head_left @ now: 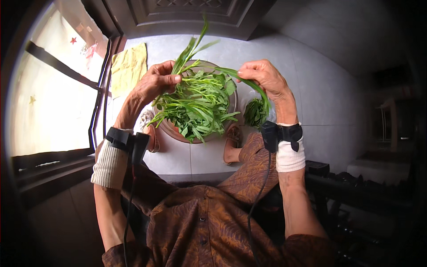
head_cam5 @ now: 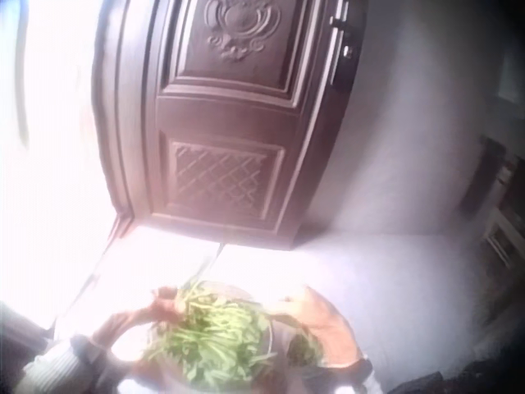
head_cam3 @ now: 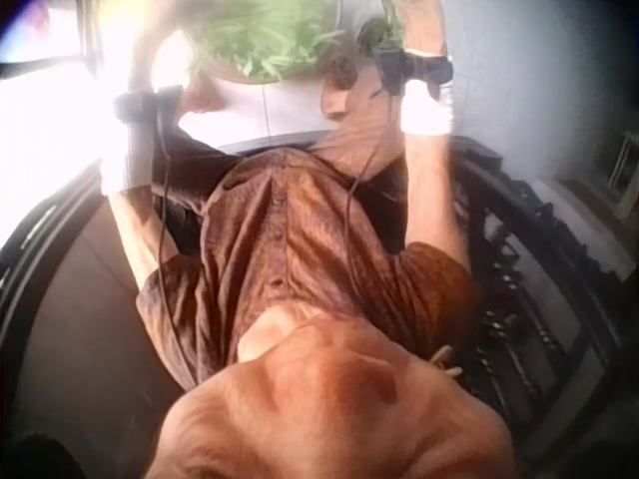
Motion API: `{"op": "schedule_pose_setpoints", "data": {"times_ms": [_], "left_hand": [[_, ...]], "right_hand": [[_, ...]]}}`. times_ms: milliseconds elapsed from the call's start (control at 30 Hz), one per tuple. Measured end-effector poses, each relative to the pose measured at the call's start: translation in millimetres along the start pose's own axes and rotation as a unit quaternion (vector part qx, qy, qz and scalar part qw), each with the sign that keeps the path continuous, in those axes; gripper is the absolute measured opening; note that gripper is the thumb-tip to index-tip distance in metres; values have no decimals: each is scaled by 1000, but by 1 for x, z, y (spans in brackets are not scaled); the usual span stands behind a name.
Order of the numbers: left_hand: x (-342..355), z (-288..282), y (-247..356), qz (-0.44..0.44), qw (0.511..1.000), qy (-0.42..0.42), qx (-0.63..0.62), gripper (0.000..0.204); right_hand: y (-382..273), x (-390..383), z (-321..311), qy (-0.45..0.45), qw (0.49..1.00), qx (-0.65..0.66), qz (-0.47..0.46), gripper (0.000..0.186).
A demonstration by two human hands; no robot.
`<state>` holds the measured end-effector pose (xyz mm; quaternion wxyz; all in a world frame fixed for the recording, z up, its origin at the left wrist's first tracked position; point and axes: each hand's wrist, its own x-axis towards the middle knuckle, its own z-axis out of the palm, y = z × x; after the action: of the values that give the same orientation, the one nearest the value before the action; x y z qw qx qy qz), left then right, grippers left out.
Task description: Trim and sort green leafy vegetables into a bowl.
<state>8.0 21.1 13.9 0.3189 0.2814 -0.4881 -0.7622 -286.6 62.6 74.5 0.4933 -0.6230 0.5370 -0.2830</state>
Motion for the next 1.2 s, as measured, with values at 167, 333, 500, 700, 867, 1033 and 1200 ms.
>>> {"op": "schedule_pose_setpoints", "data": {"times_ms": [167,333,500,700,867,1033,1200], "left_hand": [[2,-2,-10,1,1000,13,3,12],[1,-8,-14,-2,999,28,24,11],[3,-9,-17,20,998,21,48,10],[3,-3,-16,9,998,37,41,8],[2,-7,-19,-4,998,27,61,10],[3,-10,-21,-9,999,0,40,12],[1,-3,-15,-37,999,0,10,14]], "right_hand": [[-2,-6,2,-47,988,144,-7,19],[3,-4,-3,-62,976,209,6,23],[5,-3,-6,-69,974,216,-4,23],[3,-4,-7,-76,973,216,-8,25],[-1,-7,-5,-84,972,219,-25,27],[0,-7,-13,-62,970,236,-17,30],[-1,-7,-19,59,966,250,5,29]]}}
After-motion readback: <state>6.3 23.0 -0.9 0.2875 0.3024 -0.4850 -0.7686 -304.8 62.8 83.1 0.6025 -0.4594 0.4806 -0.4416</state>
